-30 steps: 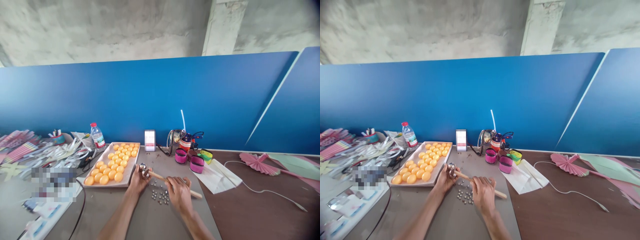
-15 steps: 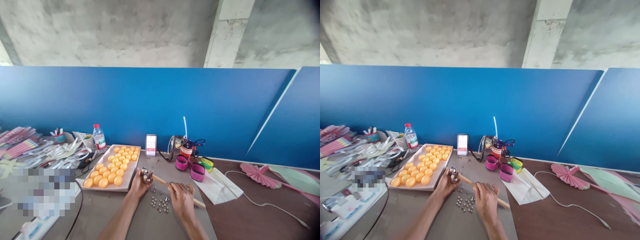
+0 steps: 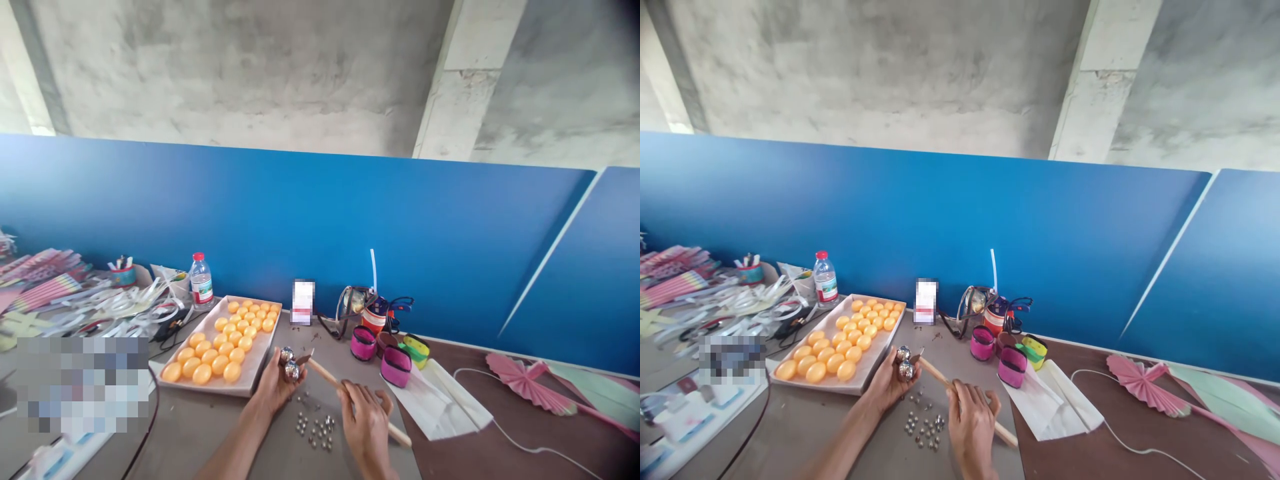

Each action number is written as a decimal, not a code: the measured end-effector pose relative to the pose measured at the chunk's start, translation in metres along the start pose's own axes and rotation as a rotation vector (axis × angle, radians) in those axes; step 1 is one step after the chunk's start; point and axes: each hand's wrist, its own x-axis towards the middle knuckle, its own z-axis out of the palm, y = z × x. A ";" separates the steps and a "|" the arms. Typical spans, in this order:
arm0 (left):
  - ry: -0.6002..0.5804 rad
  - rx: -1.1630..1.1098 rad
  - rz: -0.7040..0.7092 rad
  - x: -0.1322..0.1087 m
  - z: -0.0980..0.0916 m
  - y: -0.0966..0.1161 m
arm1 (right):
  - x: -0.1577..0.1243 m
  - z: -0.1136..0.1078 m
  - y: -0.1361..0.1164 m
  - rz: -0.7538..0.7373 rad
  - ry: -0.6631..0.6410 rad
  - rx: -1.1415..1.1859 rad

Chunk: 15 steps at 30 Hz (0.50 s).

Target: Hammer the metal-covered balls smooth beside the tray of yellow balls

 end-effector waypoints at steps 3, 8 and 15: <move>-0.031 -0.012 0.010 0.001 -0.001 0.000 | 0.000 0.000 0.000 -0.013 -0.014 -0.003; -0.048 -0.020 0.030 0.000 -0.003 -0.001 | 0.000 0.000 -0.002 -0.022 0.005 -0.002; -0.065 0.004 0.044 0.005 -0.007 -0.001 | -0.001 0.000 -0.005 -0.056 0.008 -0.002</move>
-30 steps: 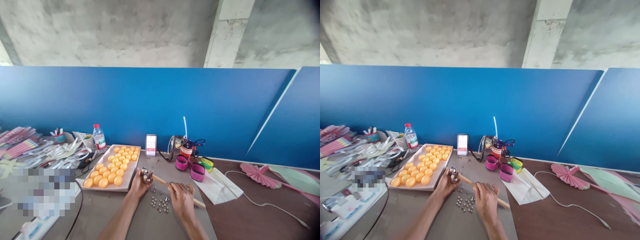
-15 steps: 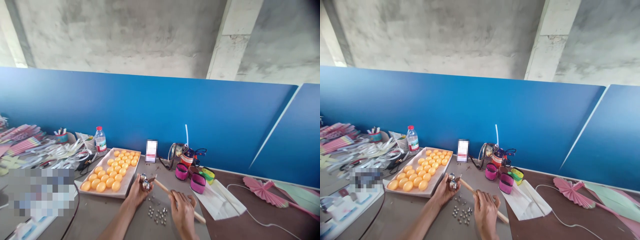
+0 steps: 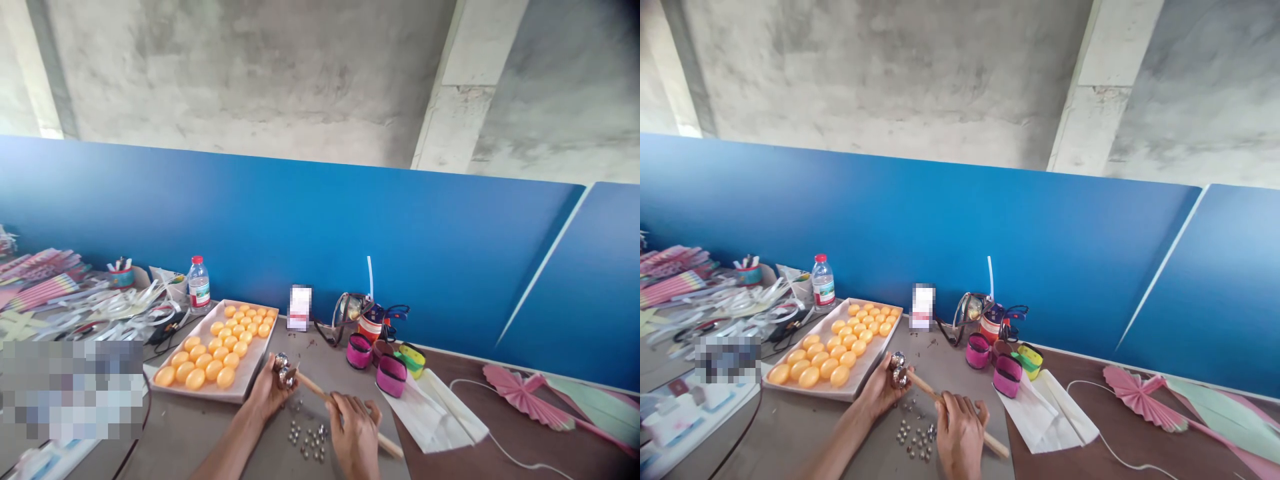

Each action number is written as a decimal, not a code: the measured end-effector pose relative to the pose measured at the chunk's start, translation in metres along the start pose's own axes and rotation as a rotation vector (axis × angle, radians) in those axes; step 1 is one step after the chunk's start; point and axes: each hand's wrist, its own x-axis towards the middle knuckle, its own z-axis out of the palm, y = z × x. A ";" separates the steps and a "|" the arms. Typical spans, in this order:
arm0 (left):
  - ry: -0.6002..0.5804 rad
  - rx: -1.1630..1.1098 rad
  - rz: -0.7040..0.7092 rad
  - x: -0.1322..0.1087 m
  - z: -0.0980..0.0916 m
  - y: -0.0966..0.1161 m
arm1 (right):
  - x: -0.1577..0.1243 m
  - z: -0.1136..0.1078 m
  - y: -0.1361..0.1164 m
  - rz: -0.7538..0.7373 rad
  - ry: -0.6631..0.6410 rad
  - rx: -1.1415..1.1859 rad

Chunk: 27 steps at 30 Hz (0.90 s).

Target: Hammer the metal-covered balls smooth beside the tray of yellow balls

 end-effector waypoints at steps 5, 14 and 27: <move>-0.024 -0.018 -0.008 0.003 -0.004 -0.001 | 0.000 0.004 0.005 -0.005 0.067 -0.038; -0.038 -0.038 -0.002 0.003 -0.004 -0.001 | -0.004 0.011 0.006 0.002 0.077 -0.026; -0.043 -0.041 0.001 0.005 -0.007 -0.002 | -0.002 0.007 0.010 -0.024 0.030 -0.053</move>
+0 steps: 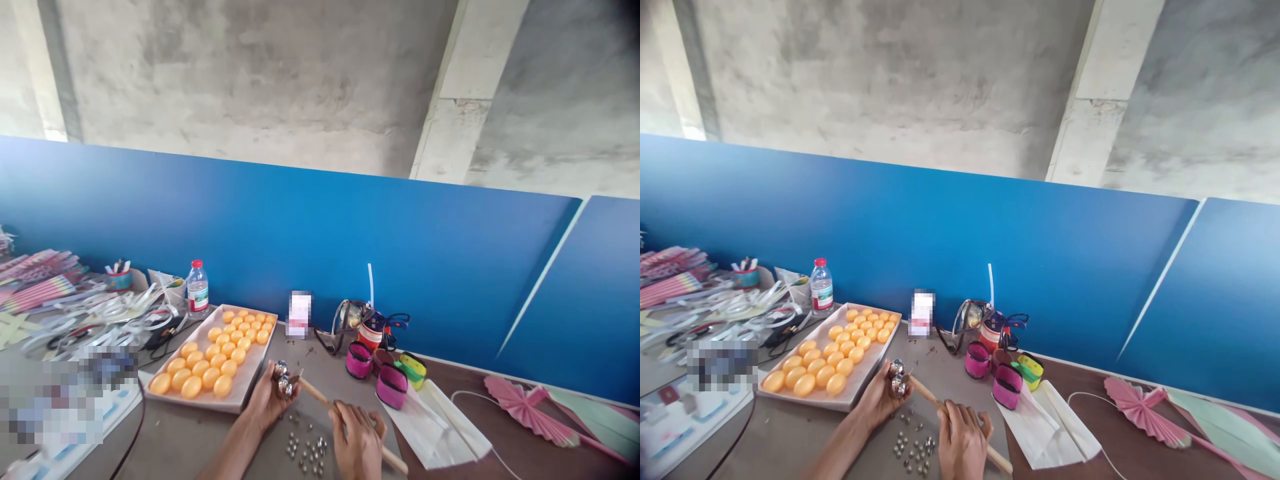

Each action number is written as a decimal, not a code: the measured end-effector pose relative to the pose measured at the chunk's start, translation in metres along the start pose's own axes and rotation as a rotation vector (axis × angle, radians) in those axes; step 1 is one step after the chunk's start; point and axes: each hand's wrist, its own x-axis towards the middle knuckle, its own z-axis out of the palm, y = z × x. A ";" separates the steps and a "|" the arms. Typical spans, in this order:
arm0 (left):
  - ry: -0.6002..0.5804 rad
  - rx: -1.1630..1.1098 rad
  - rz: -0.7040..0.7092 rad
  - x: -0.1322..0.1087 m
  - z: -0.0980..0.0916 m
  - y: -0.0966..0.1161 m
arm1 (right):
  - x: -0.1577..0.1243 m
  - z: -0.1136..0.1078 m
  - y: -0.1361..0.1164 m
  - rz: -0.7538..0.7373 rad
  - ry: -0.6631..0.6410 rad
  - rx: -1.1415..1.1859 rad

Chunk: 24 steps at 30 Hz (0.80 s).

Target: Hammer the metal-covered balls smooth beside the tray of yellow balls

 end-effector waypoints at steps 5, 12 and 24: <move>-0.006 0.005 -0.011 -0.001 0.001 0.000 | 0.004 -0.005 -0.006 -0.006 0.014 0.001; 0.024 0.015 -0.020 -0.003 0.004 0.001 | 0.001 -0.001 0.000 -0.042 0.012 -0.022; 0.022 0.000 -0.020 -0.008 0.008 0.001 | 0.000 -0.003 -0.003 0.009 -0.017 0.014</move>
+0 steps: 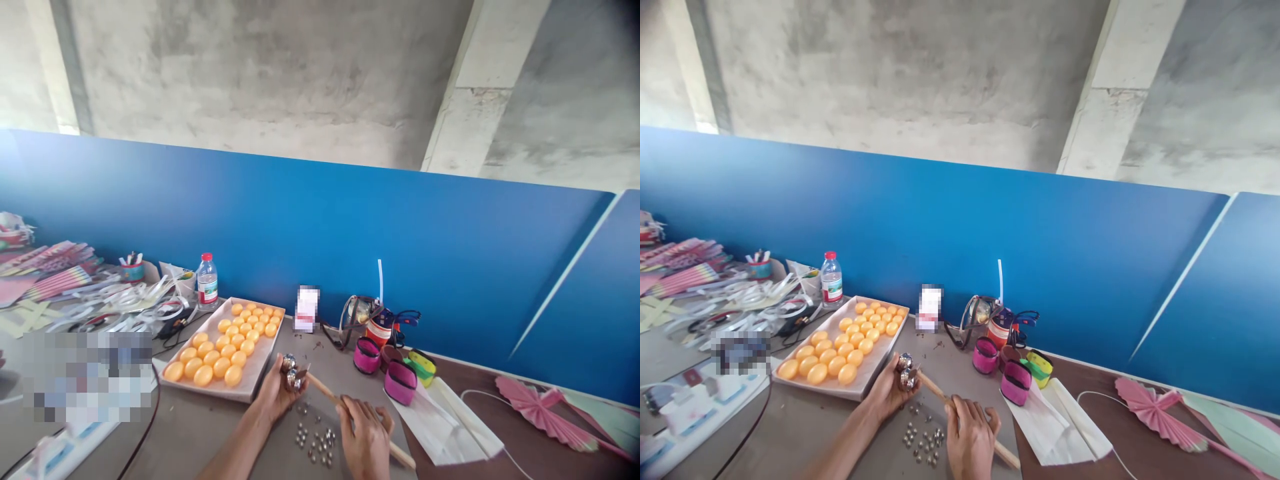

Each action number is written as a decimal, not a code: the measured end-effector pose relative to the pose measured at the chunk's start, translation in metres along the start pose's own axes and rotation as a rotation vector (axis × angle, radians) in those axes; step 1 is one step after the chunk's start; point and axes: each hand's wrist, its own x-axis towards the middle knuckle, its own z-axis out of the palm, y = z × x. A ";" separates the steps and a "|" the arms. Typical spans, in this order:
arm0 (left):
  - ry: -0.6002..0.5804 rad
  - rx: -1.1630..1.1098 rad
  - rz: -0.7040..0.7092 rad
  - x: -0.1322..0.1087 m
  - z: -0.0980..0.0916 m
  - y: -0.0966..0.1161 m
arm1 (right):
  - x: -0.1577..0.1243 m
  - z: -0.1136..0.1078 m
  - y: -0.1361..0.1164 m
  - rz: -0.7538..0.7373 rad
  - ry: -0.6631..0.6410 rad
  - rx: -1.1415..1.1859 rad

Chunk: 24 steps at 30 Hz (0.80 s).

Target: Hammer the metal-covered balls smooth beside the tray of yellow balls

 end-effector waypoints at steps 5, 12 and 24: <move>-0.001 -0.005 0.000 0.000 -0.001 0.000 | 0.001 -0.001 0.000 -0.005 0.017 0.002; 0.003 0.004 0.008 0.003 -0.005 -0.001 | 0.003 -0.005 -0.002 -0.001 0.010 0.025; 0.044 0.045 0.001 0.004 -0.005 -0.002 | 0.001 -0.004 -0.003 0.009 0.034 0.025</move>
